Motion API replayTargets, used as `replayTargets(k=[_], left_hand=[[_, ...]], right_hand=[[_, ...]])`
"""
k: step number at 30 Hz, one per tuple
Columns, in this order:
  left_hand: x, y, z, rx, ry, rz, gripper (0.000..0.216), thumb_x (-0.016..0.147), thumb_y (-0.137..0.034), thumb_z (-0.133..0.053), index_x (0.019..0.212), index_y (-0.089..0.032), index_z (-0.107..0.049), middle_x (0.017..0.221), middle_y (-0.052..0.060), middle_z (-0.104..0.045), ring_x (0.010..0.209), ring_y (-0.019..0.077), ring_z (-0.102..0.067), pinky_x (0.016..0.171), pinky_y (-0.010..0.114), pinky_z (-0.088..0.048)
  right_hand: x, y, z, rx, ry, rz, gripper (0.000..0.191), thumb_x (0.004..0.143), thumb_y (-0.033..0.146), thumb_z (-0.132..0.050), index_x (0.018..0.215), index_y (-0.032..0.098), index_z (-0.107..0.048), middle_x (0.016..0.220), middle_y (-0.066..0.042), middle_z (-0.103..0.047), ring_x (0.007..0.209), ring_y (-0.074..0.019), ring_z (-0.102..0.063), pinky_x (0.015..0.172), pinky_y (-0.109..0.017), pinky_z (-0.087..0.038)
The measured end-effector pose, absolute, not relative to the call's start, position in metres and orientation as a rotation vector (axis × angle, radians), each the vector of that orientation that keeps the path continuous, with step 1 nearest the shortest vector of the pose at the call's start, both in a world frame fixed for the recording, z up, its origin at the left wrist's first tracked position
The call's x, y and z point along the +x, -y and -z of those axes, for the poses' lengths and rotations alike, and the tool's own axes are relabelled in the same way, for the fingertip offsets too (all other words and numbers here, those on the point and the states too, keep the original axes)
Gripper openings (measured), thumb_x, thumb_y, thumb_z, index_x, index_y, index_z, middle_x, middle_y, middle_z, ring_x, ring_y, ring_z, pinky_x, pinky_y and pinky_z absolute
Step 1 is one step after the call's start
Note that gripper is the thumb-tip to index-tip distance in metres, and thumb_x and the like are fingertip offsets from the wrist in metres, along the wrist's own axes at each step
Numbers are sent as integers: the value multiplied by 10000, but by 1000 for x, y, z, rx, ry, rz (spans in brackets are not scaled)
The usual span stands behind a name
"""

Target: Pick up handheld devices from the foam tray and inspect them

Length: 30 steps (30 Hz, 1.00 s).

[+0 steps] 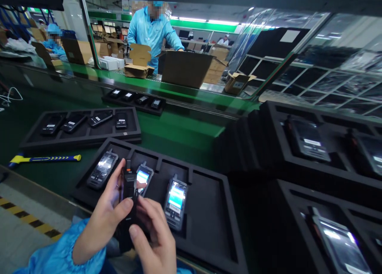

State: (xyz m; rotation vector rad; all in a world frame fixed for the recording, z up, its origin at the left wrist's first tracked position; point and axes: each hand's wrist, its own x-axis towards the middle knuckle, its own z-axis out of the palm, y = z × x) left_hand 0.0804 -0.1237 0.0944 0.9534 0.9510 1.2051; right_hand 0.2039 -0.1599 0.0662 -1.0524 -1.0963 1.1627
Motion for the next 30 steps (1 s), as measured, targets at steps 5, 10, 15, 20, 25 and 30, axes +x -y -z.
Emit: replayTargets(k=[5, 10, 15, 20, 25, 30], left_hand=[[75, 123, -97, 949, -912, -1170, 789, 866, -456, -596, 1489, -327, -128, 1390, 67, -482, 1238, 237, -496, 1046, 338, -398], [61, 124, -95, 1060, -823, -986, 910, 795, -367, -689, 1495, -339, -107, 1436, 67, -415, 1223, 253, -496, 1036, 369, -398], [56, 124, -96, 1071, -839, -947, 1031, 738, -274, -703, 1500, -326, -9, 1416, 90, -409, 1186, 242, -510, 1014, 379, -410], [54, 121, -99, 1095, -833, -910, 1005, 747, -191, -668, 1498, -325, -14, 1371, 101, -436, 1084, 204, -564, 993, 369, -425], [52, 120, -100, 1147, -821, -920, 917, 745, -157, -678, 1474, -347, -154, 1260, 80, -525, 1016, 196, -598, 1000, 395, -424], [49, 119, -99, 1085, -772, -861, 939, 728, -224, -766, 1470, -337, -202, 1237, 87, -553, 1047, 229, -607, 991, 406, -438]], right_hand=[[202, 164, -56, -875, 1056, -1430, 557, 802, 464, -691, 1320, 370, -509, 1417, -14, -472, 1302, -214, -439, 1055, -366, -373], [203, 164, -49, -898, 1041, -1408, 571, 766, 423, -739, 1296, 361, -537, 1409, -23, -480, 1295, -248, -444, 1069, -447, -334], [202, 163, -46, -896, 1011, -1427, 578, 742, 424, -760, 1279, 341, -561, 1408, -37, -483, 1290, -255, -452, 1047, -417, -374], [202, 161, -50, -893, 1014, -1426, 576, 740, 457, -751, 1269, 312, -577, 1393, -47, -496, 1266, -258, -482, 1021, -406, -415], [202, 156, -51, -910, 970, -1450, 509, 756, 418, -748, 1236, 327, -604, 1345, -44, -548, 1219, -255, -535, 1013, -421, -429], [202, 156, -50, -909, 992, -1378, 523, 729, 494, -743, 1202, 296, -637, 1352, -60, -542, 1280, -282, -465, 1050, -448, -372]])
